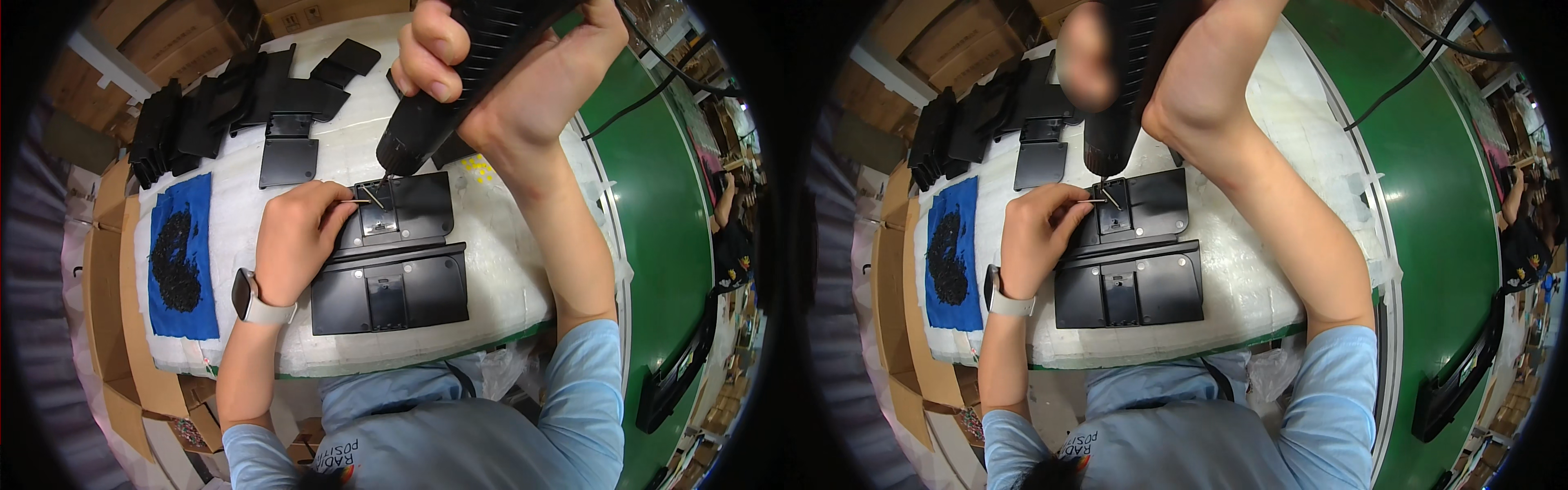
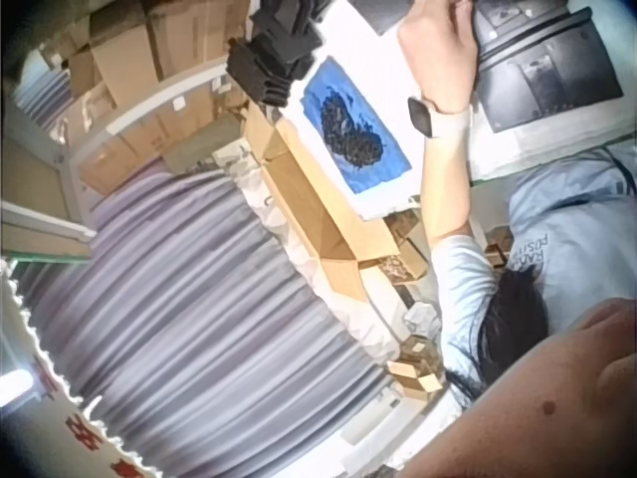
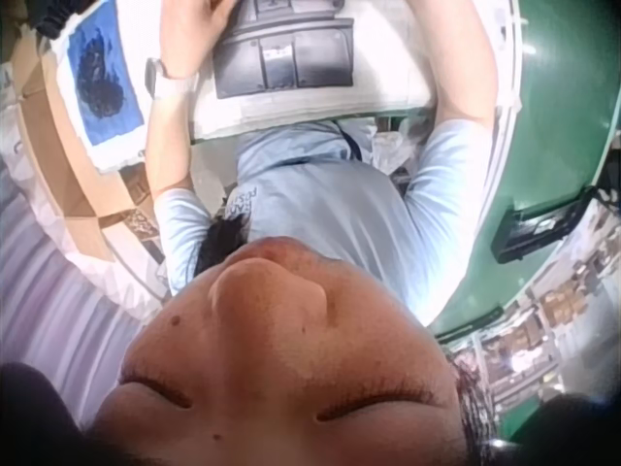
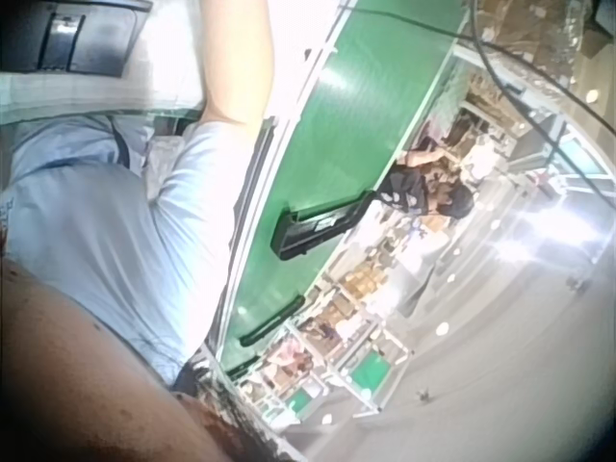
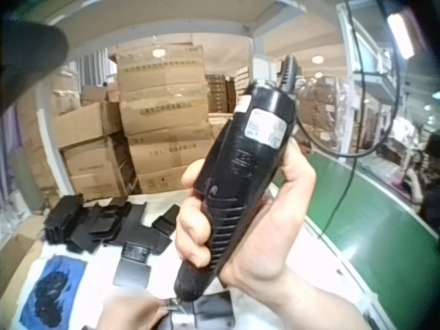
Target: Assembling plastic parts by inserting small metal components and using an electric screwdriver.
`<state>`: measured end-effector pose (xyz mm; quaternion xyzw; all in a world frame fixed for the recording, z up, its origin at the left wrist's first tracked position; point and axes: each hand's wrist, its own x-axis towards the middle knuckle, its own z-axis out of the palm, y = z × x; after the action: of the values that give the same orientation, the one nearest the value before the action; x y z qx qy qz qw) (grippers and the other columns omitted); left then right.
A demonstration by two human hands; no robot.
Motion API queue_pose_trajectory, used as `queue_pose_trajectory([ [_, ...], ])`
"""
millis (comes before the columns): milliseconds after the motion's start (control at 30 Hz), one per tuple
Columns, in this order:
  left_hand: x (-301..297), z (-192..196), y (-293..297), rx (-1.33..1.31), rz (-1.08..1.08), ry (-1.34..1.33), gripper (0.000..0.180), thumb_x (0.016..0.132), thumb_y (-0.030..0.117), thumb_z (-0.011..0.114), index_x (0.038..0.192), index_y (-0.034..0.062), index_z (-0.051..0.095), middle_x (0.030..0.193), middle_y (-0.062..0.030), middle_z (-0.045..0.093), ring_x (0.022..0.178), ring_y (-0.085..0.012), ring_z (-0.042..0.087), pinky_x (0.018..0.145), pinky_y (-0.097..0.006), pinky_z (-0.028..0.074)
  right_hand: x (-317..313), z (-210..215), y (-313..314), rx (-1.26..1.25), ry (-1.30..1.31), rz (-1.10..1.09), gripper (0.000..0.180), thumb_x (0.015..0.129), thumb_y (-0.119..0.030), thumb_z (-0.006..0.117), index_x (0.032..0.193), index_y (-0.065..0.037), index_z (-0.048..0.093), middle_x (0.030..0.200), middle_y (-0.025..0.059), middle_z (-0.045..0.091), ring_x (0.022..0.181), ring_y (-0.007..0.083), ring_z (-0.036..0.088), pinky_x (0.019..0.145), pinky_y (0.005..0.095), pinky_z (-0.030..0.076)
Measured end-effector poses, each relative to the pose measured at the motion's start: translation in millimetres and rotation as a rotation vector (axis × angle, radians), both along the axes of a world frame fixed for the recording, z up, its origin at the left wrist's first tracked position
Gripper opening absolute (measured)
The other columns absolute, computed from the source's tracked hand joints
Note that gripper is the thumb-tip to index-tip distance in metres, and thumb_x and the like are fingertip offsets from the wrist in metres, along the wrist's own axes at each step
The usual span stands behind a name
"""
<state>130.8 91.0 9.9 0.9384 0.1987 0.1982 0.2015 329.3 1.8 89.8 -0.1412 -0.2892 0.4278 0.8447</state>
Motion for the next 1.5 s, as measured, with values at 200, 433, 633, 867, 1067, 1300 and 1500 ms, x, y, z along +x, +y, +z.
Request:
queue_pose_trajectory([
  [200,7,-1,-8,-0.061,0.037,-0.113,0.008,0.084,0.005,0.072,0.082,-0.002,0.07,0.068,-0.0094,0.066,0.056,-0.0156,0.061,0.055,-0.027,0.047,-6,0,9,-0.064,-0.012,-0.142,0.098,0.086,-0.085,0.019,0.09,0.003,0.061,0.053,0.0122,0.052,0.039,0.0238,0.05,0.039,0.0331,0.045],
  [433,28,-9,-14,-0.017,0.105,-0.064,0.012,0.079,0.008,0.072,0.072,0.0023,0.063,0.062,-0.0091,0.061,0.054,-0.0233,0.06,0.051,-0.033,0.045,-6,-10,8,-0.066,-0.32,-0.158,0.099,0.089,-0.082,0.017,0.095,0.007,0.062,0.058,0.0119,0.057,0.042,0.0186,0.053,0.036,0.0277,0.042],
  [633,29,-12,-15,-0.035,0.145,-0.077,0.015,0.077,0.009,0.073,0.07,0.0025,0.062,0.06,-0.009,0.059,0.052,-0.0238,0.058,0.051,-0.034,0.043,-8,-15,14,-0.055,-0.319,-0.154,0.098,0.089,-0.083,0.019,0.094,0.005,0.062,0.057,0.0113,0.057,0.042,0.0172,0.052,0.037,0.0266,0.042],
  [867,30,-16,-15,-0.054,0.165,-0.055,0.016,0.078,0.01,0.072,0.07,0.0015,0.061,0.06,-0.0098,0.06,0.051,-0.0241,0.058,0.051,-0.034,0.043,-5,-21,19,-0.05,-0.162,0.024,0.095,0.09,-0.083,0.018,0.094,0.003,0.062,0.055,0.0102,0.057,0.041,0.0158,0.05,0.038,0.0253,0.04],
  [1067,32,-17,-16,-0.039,0.158,-0.063,0.016,0.078,0.01,0.072,0.07,0.0015,0.061,0.059,-0.0098,0.06,0.05,-0.024,0.057,0.05,-0.035,0.043,-4,-23,19,-0.047,-0.21,0.0,0.092,0.091,-0.081,0.019,0.094,0.002,0.061,0.054,0.0092,0.056,0.041,0.0148,0.05,0.038,0.0247,0.039],
  [1300,30,-19,-16,-0.038,0.166,-0.067,0.016,0.078,0.009,0.072,0.07,0.0018,0.06,0.06,-0.0094,0.059,0.051,-0.0239,0.057,0.05,-0.035,0.043,-6,-31,25,-0.037,-0.231,0.01,0.088,0.092,-0.079,0.024,0.094,0.001,0.06,0.054,0.0085,0.054,0.041,0.0145,0.049,0.036,0.0249,0.037],
  [1500,32,-19,-17,-0.03,0.164,-0.066,0.017,0.078,0.009,0.073,0.071,0.0022,0.06,0.062,-0.009,0.06,0.051,-0.024,0.057,0.05,-0.035,0.043,-8,-32,27,-0.063,-0.15,0.016,0.086,0.093,-0.077,0.026,0.096,0.002,0.059,0.055,0.0091,0.054,0.041,0.0149,0.049,0.036,0.0251,0.037],
])
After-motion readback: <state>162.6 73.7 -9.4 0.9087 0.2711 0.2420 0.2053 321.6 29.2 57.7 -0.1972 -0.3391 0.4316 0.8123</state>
